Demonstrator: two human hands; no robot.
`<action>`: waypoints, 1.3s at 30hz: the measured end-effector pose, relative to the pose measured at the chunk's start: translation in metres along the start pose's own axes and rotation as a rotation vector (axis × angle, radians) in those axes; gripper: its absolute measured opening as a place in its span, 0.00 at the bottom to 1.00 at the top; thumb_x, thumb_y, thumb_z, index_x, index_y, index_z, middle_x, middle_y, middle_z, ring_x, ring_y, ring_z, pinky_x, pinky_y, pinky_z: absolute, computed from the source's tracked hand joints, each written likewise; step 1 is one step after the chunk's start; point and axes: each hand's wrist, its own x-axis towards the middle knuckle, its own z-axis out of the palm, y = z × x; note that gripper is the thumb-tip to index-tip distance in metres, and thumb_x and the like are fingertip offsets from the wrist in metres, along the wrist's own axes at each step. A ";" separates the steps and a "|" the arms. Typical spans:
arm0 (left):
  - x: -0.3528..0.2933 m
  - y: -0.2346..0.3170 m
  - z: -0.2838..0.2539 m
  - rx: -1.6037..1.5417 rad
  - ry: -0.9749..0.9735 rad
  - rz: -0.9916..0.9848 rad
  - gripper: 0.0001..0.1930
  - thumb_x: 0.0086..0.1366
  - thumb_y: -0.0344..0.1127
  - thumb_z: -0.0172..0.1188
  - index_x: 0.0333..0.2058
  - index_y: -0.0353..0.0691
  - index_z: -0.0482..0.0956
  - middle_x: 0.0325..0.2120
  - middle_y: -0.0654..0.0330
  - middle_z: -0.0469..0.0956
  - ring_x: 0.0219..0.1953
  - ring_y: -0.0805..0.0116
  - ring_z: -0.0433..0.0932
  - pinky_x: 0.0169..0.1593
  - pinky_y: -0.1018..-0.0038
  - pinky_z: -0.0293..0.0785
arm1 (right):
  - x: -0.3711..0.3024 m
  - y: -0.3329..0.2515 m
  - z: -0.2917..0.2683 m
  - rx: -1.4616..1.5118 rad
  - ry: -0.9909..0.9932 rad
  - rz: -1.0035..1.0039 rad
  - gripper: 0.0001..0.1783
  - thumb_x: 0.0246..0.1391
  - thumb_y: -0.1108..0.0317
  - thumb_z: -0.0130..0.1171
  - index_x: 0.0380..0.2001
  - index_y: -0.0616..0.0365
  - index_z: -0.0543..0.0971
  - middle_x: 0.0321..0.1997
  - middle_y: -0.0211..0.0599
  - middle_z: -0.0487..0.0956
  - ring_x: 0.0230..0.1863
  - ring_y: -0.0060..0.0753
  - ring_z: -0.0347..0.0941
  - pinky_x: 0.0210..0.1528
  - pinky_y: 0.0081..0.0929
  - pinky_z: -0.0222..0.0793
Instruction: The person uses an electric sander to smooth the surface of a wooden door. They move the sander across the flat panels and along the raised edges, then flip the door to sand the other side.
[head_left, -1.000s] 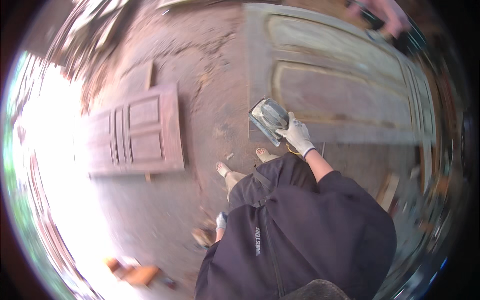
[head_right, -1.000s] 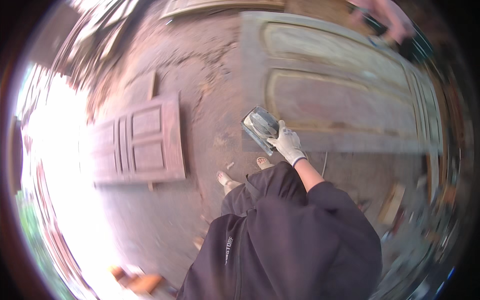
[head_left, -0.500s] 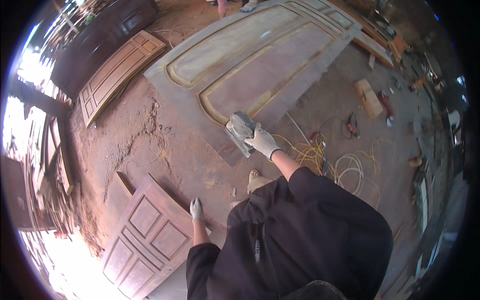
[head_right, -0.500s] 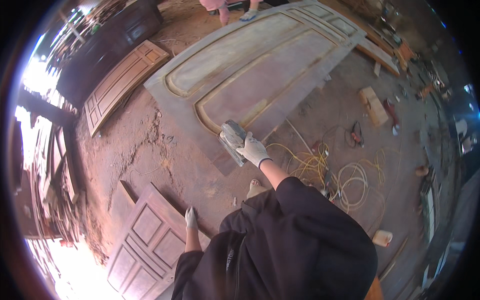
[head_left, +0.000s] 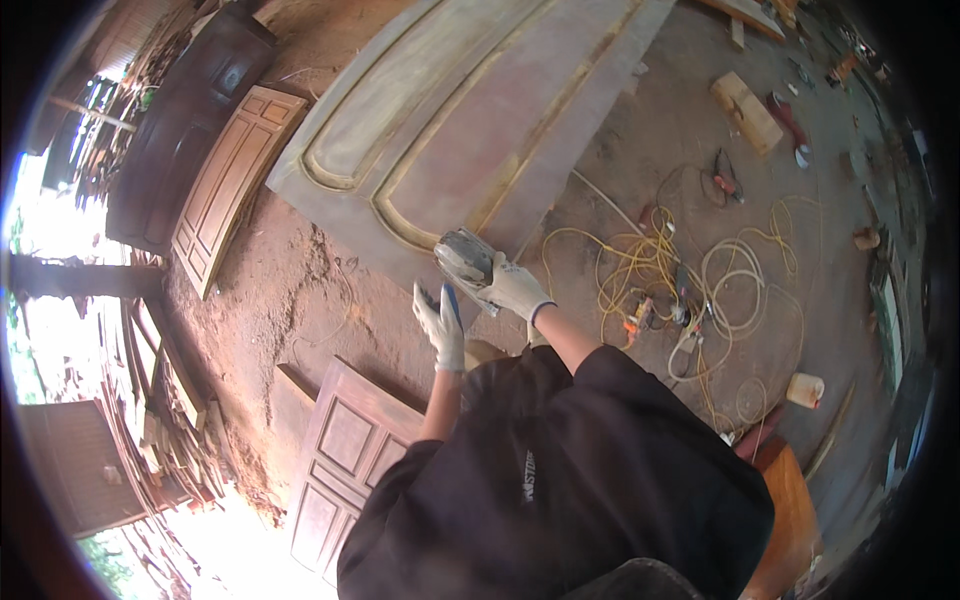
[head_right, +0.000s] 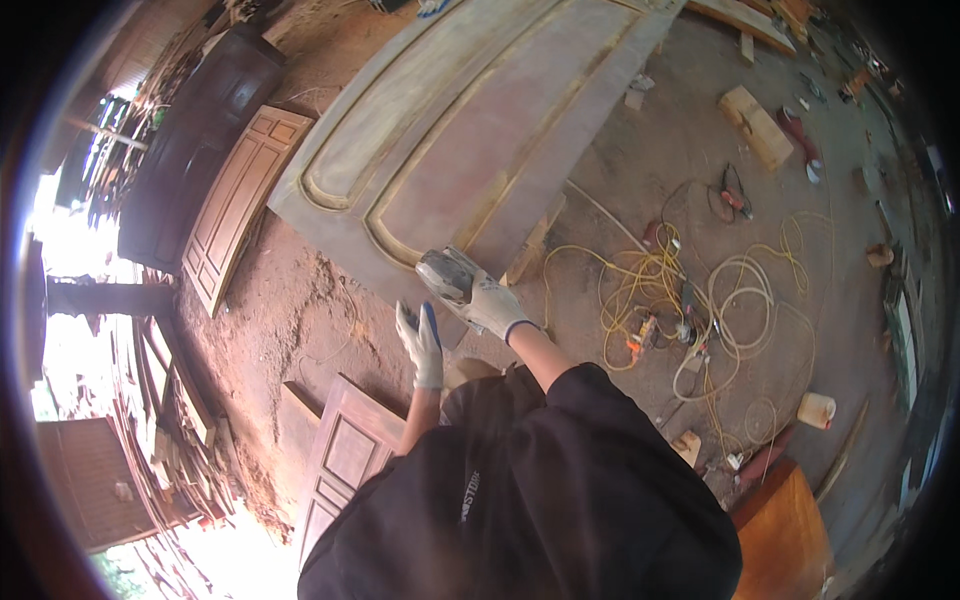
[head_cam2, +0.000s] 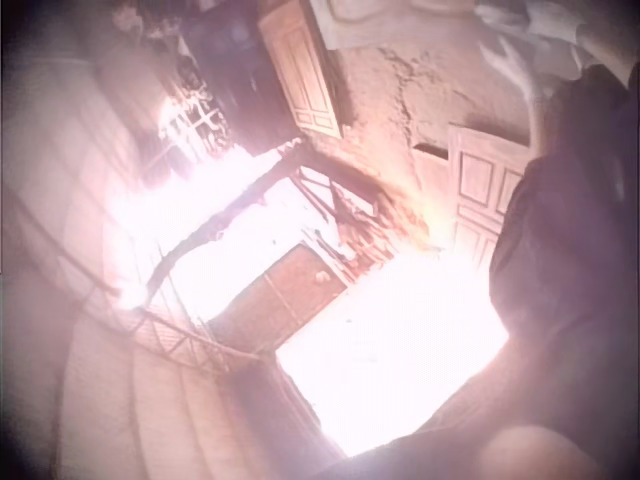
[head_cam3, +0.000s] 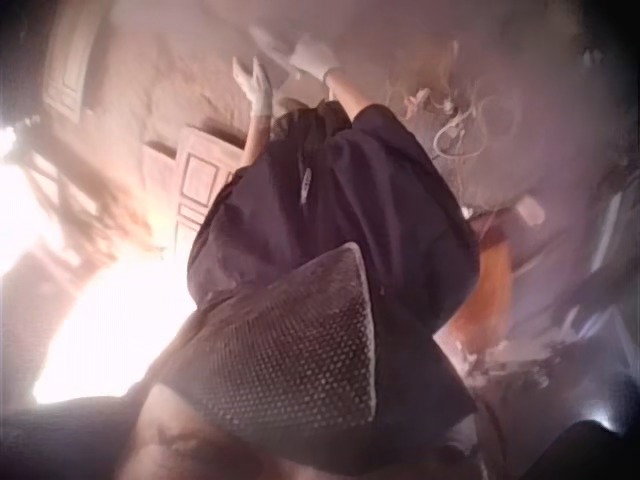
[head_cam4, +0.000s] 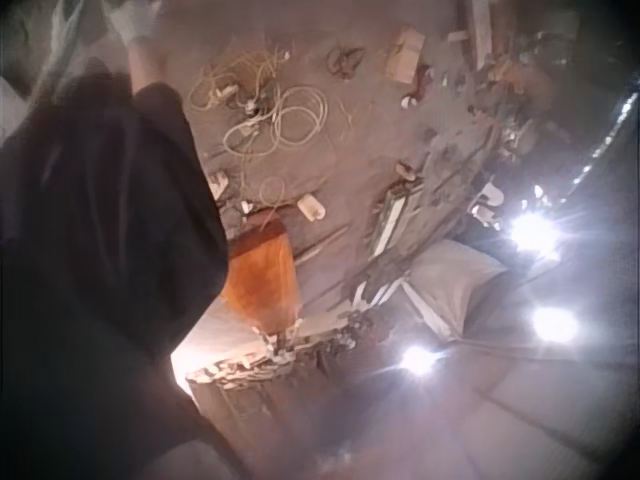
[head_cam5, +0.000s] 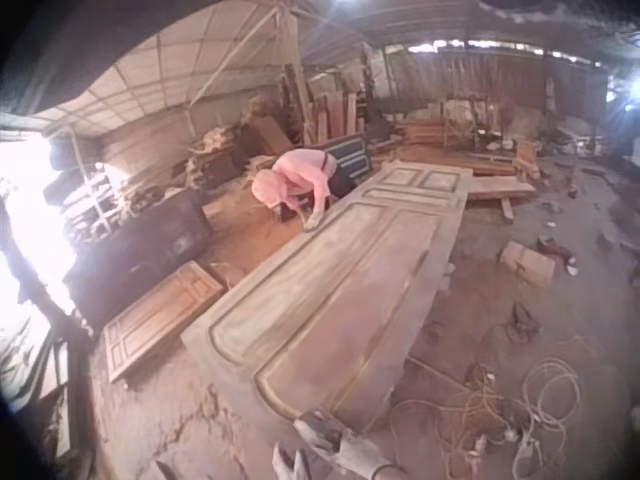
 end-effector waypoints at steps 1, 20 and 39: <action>0.012 0.031 0.003 -0.054 -0.086 -0.051 0.39 0.61 0.44 0.65 0.67 0.38 0.57 0.63 0.43 0.58 0.63 0.49 0.63 0.63 0.62 0.63 | -0.004 -0.004 0.003 0.006 -0.012 0.013 0.41 0.49 0.44 0.61 0.54 0.71 0.66 0.49 0.64 0.77 0.52 0.60 0.75 0.54 0.45 0.71; 0.146 0.058 0.047 0.179 0.096 -0.059 0.38 0.50 0.45 0.71 0.61 0.47 0.67 0.58 0.48 0.62 0.60 0.51 0.65 0.62 0.61 0.65 | -0.094 0.198 0.031 0.006 0.027 0.020 0.23 0.55 0.45 0.54 0.36 0.54 0.81 0.38 0.49 0.82 0.44 0.53 0.77 0.48 0.46 0.70; 0.151 0.036 0.012 0.060 -0.167 -0.107 0.37 0.51 0.54 0.72 0.52 0.35 0.70 0.48 0.45 0.73 0.52 0.48 0.73 0.56 0.59 0.69 | -0.320 0.202 -0.078 1.198 0.897 0.102 0.06 0.56 0.69 0.63 0.33 0.56 0.76 0.26 0.28 0.76 0.24 0.21 0.69 0.26 0.20 0.65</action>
